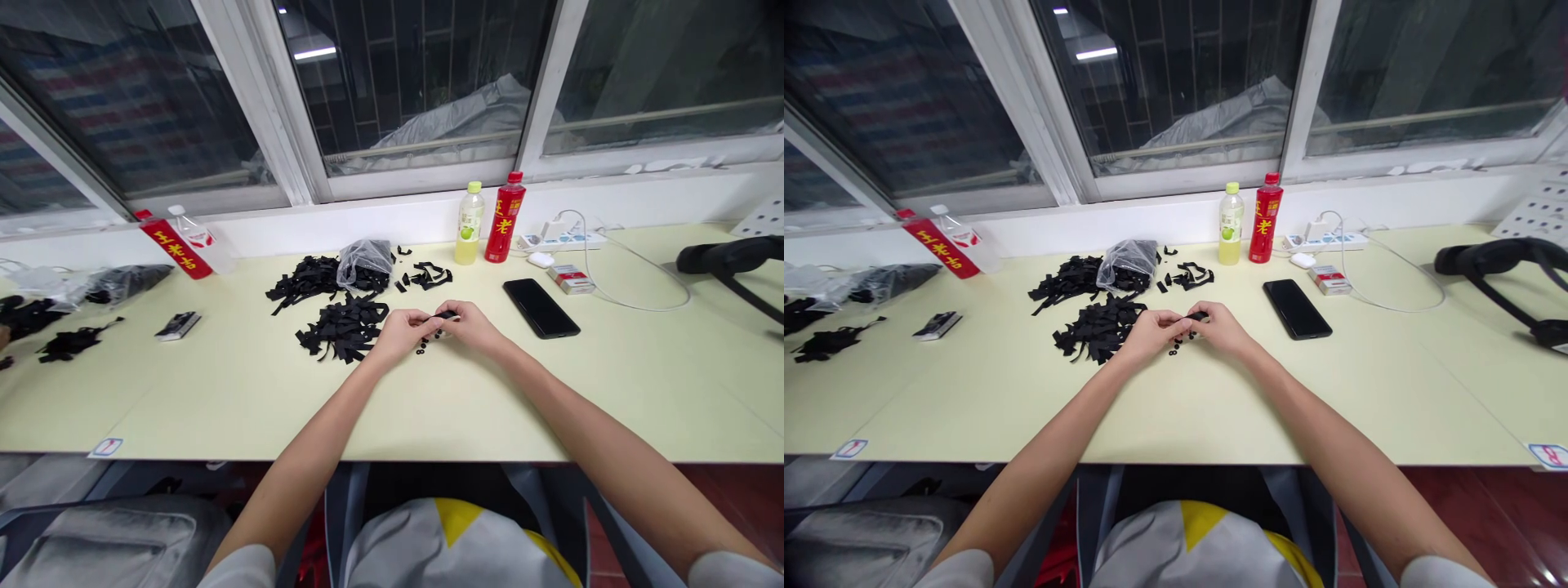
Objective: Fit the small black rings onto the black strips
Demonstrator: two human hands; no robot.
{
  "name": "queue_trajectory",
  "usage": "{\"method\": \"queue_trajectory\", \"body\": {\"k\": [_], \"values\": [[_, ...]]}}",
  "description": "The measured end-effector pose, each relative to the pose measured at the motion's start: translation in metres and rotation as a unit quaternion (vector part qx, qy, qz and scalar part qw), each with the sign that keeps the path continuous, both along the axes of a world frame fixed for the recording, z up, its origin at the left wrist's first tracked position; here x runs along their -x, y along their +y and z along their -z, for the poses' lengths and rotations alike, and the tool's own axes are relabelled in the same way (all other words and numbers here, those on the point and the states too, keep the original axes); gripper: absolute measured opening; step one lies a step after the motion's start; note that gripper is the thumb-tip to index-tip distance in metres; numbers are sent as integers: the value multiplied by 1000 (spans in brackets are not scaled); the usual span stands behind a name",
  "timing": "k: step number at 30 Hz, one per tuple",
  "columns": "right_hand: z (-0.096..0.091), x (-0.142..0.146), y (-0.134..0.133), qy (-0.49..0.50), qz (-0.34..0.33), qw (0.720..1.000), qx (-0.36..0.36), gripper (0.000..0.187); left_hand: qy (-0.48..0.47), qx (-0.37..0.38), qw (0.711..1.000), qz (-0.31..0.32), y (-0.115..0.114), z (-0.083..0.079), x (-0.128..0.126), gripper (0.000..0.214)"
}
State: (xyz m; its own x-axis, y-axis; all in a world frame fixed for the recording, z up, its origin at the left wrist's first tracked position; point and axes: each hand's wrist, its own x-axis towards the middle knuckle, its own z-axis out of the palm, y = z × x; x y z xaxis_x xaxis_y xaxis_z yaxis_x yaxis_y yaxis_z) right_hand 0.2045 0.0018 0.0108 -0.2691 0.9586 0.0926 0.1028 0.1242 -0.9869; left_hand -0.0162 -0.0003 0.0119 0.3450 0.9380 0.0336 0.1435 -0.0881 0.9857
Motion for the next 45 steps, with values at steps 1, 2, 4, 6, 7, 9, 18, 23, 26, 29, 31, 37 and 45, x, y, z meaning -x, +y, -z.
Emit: {"method": "queue_trajectory", "body": {"k": [1, 2, 4, 6, 7, 9, 18, 23, 26, 29, 31, 37, 45], "values": [[-1, -1, 1, -1, -5, 1000, 11, 53, 3, 1, 1000, 5, -1, -2, 0, 84], [-1, -2, 1, -1, -8, 1000, 24, 53, 4, 5, 1000, 7, -1, -3, 1, 85], [-3, -3, 2, 6, -15, 999, 50, 53, 1, 15, 1000, 7, -1, -4, 2, 84], [-4, -6, 2, 20, -23, 997, 65, 53, -6, 21, 1000, 4, 0, -4, 4, 82], [-4, -7, 2, 27, -27, 997, 67, 53, -9, 23, 1000, 2, 1, -3, 4, 81], [-5, -8, 2, 36, -30, 997, 63, 54, -12, 26, 1000, -1, 3, -2, 5, 77], [-3, -11, 6, 50, 5, 997, 51, 61, -8, 9, 1000, 12, 13, 1, 9, 63], [-1, -12, 7, 48, 21, 998, 43, 64, -24, 13, 999, 24, 14, 1, 11, 61], [0, -13, 8, 47, 25, 998, 35, 65, -33, 23, 999, 29, 13, 0, 12, 58], [2, -14, 9, 40, 32, 998, 27, 62, -36, 33, 998, 38, 12, -1, 12, 58], [2, -14, 9, 36, 36, 998, 24, 60, -34, 36, 998, 41, 11, -2, 12, 59], [0, -13, 8, 40, 35, 998, 16, 62, -33, 28, 999, 33, 12, -3, 11, 57], [-2, -13, 8, 29, 42, 999, 13, 56, -34, 9, 999, 35, 11, -4, 11, 60]]}}
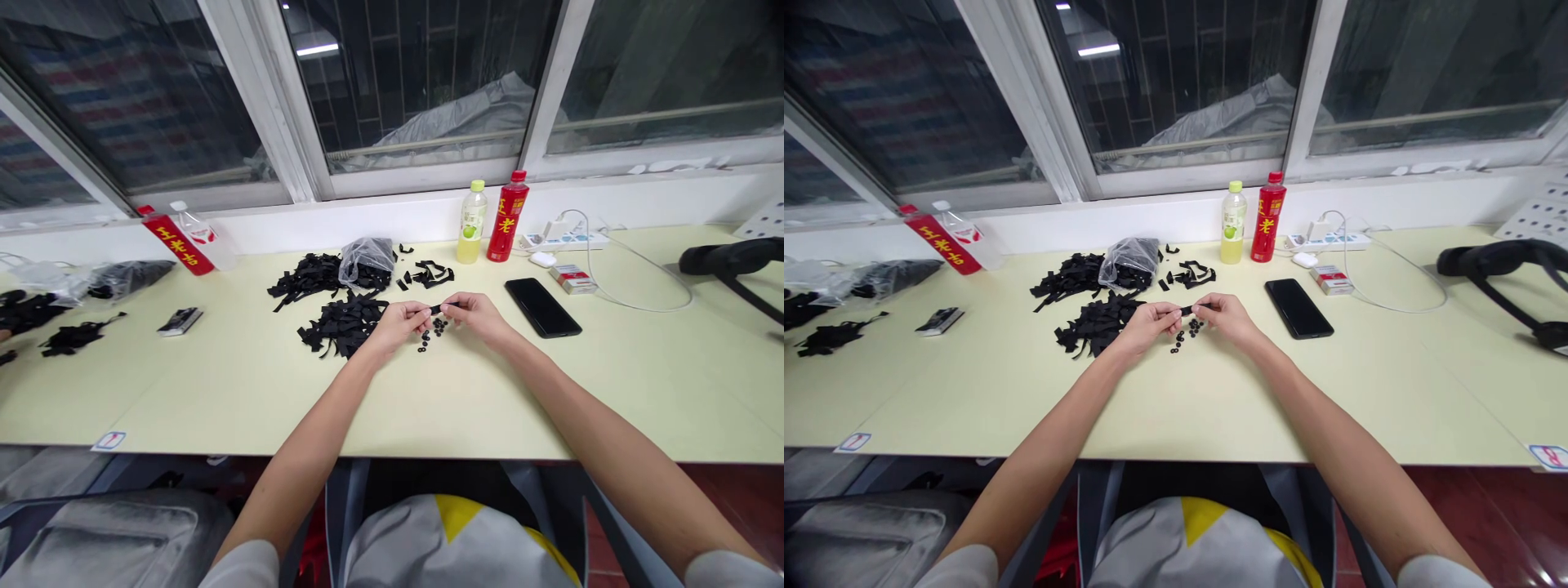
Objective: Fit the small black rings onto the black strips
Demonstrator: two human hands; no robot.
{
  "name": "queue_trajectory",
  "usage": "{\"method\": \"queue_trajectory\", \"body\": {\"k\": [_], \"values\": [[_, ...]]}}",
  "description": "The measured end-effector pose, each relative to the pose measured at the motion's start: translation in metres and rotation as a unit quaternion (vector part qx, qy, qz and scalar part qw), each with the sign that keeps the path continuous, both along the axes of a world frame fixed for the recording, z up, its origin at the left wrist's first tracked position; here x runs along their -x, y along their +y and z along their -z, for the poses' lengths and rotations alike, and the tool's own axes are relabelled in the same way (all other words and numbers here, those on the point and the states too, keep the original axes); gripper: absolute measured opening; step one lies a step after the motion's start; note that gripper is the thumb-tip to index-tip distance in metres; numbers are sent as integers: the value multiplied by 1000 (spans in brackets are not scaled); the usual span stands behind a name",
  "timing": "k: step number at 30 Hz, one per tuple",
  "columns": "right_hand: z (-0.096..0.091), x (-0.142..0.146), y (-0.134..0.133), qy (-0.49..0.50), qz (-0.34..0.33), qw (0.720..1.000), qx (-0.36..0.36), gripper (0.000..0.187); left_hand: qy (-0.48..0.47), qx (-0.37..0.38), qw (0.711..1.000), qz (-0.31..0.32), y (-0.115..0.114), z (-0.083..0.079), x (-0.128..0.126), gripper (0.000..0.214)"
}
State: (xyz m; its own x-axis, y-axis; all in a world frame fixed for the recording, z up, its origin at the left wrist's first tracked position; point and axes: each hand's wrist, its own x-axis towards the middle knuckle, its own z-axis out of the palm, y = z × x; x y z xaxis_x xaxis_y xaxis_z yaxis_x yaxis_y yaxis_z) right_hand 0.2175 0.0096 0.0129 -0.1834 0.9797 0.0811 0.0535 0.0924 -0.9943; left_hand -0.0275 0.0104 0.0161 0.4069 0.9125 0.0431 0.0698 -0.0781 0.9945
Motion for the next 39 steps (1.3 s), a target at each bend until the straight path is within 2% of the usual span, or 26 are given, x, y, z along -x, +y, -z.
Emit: {"method": "queue_trajectory", "body": {"k": [3, 7, 12, 17, 19, 25, 29, 39], "values": [[2, 0, 1, -20, 2, 1000, -10, 54, 7, -14, 1000, 0, -2, -2, 0, 65], [1, 0, 0, -52, -13, 998, -29, 50, 9, -68, 998, 12, -5, -5, -1, 69], [-1, 1, -3, -74, -52, 995, -38, 43, 13, -52, 998, 40, -3, -3, -3, 67], [3, 0, -2, -145, -5, 986, -78, 17, -5, -41, 998, -44, 4, 1, -1, 56], [6, 0, -2, -195, -14, 974, -113, 9, -13, -29, 996, -78, 7, 1, 0, 49], [19, 8, -6, -318, -65, 914, -243, 18, -7, -6, 994, -111, 8, 2, -1, 28], [27, 12, -8, -358, -68, 886, -287, 27, 6, -1, 994, -105, 6, 2, -4, 21], [25, 9, -5, -377, -85, 879, -278, 26, 80, -48, 990, -102, 5, 4, -2, 28]]}}
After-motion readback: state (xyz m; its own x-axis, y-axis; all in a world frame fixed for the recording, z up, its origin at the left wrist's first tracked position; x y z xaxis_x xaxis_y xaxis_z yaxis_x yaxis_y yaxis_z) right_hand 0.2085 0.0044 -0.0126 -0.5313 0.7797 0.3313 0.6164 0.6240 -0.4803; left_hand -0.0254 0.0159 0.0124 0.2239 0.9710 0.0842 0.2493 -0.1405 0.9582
